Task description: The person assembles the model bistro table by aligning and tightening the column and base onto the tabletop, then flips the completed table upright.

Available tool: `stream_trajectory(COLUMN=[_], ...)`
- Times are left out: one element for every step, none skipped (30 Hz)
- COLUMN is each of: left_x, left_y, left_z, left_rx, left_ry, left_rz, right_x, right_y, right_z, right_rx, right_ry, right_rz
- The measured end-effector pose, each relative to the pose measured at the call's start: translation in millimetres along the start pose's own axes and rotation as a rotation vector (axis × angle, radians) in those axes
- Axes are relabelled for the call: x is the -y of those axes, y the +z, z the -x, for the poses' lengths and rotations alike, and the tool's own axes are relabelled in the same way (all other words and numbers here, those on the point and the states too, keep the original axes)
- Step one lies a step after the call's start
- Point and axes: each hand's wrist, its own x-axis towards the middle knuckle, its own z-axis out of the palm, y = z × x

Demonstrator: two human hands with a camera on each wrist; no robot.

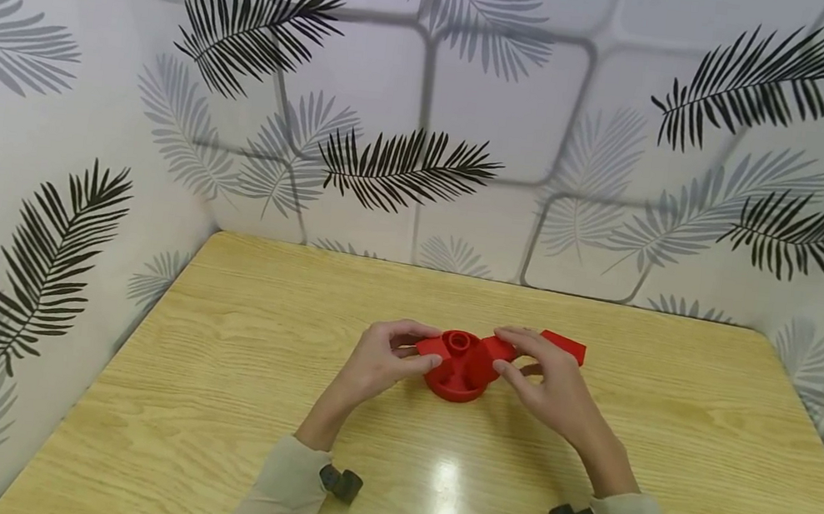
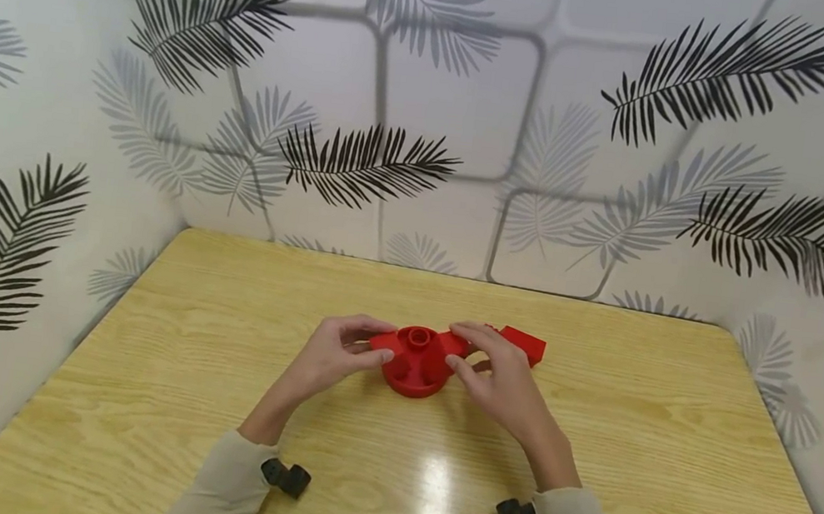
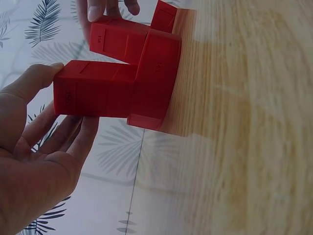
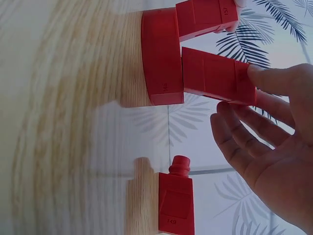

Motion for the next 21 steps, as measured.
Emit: stream_trajectory(left_x=[-0.1,-0.3,0.0,0.2,0.4,0.5,0.2,0.3,0.2,0.3,-0.1,0.0,-0.2,-0.1,-0.1,0.2,0.0,0.4,0.2,0.5,0.6], left_y=[0.0,0.0,0.0,-0.1,-0.1,-0.1,0.0,0.0,0.1,0.3,0.6,0.7,0.9,1.0,1.1,1.1,1.1,1.0,1.0,0.9,0.9], left_z=[-0.1,-0.1,-0.3,-0.3,-0.4,-0.3,-0.2,-0.1,-0.2,-0.3,-0.3,-0.4,-0.5,-0.7,-0.8,-0.9,-1.1,-1.3,-1.3,-1.5,-1.5], left_rx=[0.0,-0.001,-0.001,0.0,0.001,0.0,0.001,0.0,0.0,0.0,-0.001,-0.002,-0.003,-0.003,-0.003,-0.003,-0.004,-0.004,-0.004,-0.004,-0.005], left_ry=[-0.001,-0.001,-0.002,-0.003,-0.002,-0.003,-0.003,-0.005,-0.007,-0.007,-0.006,-0.007,-0.008,-0.009,-0.008,-0.01,-0.013,-0.017,-0.02,-0.022,-0.024], left_rz=[0.002,0.003,0.005,0.007,0.008,0.01,0.011,0.012,0.012,0.012,0.01,0.01,0.008,0.009,0.007,0.008,0.007,0.008,0.007,0.008,0.007], right_x=[0.0,-0.4,-0.3,-0.1,-0.1,0.0,0.5,0.7,1.0,1.4,1.8,2.3,2.9,3.4,3.8,4.2,4.6,4.9,5.2,5.3,5.3], right_y=[-0.5,-0.8,-1.0,-1.2,-1.0,-0.7,-0.3,0.3,1.1,1.6,2.2,2.8,3.3,3.9,4.4,4.8,5.2,5.5,5.9,6.3,6.6], right_z=[0.7,1.4,2.0,2.6,3.2,3.8,4.3,4.8,5.1,5.3,5.4,5.4,5.2,5.1,4.9,4.6,4.4,4.0,3.7,3.4,3.0], right_rx=[-0.007,-0.015,-0.022,-0.028,-0.032,-0.032,-0.033,-0.034,-0.034,-0.034,-0.032,-0.032,-0.034,-0.034,-0.035,-0.035,-0.036,-0.036,-0.035,-0.035,-0.034], right_ry=[-0.004,-0.001,0.002,0.01,0.022,0.032,0.041,0.048,0.049,0.047,0.042,0.035,0.027,0.019,0.013,0.011,0.009,0.008,0.009,0.01,0.011], right_rz=[0.001,0.001,-0.005,-0.012,-0.022,-0.032,-0.039,-0.045,-0.045,-0.042,-0.036,-0.03,-0.022,-0.012,-0.004,0.001,0.01,0.017,0.024,0.031,0.037])
